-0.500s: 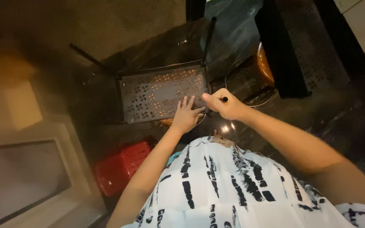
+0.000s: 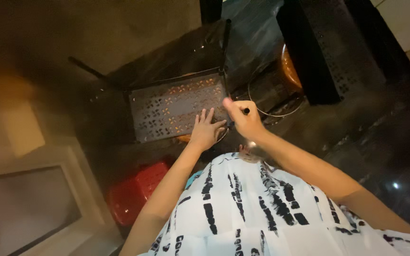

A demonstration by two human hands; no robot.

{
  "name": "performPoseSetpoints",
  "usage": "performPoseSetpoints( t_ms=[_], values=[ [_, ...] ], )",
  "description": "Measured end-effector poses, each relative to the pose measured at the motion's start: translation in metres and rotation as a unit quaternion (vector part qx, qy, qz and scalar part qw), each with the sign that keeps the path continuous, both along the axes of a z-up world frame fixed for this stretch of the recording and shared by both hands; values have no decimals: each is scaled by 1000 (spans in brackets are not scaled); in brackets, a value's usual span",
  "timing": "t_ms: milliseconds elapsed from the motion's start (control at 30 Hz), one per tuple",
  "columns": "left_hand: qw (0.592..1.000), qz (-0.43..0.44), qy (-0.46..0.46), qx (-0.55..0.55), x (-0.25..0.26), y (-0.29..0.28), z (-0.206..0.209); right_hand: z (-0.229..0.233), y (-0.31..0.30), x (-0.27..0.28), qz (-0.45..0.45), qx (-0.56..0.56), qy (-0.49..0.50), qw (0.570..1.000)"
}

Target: The person assembles a perforated metal tray by inserting and tightening black rods into the tray's corner holes. They handle the tray and rods by hand, adjusting the tray's position and securing the rods to form a frame.

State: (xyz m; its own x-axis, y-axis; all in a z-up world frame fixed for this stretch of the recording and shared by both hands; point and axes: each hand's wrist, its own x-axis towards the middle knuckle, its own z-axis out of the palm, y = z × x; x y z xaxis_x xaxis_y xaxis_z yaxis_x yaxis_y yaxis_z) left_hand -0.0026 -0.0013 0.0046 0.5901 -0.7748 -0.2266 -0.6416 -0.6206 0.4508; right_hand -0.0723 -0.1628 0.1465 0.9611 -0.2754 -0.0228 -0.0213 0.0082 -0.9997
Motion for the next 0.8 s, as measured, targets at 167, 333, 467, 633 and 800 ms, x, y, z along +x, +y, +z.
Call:
performPoseSetpoints(
  t_ms=[167,333,467,633,800],
  values=[
    [999,-1,-24,-33,0,3,-4,52,-49,19,322,-13,12,946],
    [999,-4,-19,-38,0,3,-5,91,-61,41,480,-31,14,876],
    [999,-6,-31,-39,0,3,-3,88,-57,46,535,-64,142,830],
    [999,-1,-22,-47,-2,5,-2,74,-65,44,547,24,103,831],
    [998,-10,-33,-45,-1,4,-2,54,-54,29,438,-66,119,889]
  ],
)
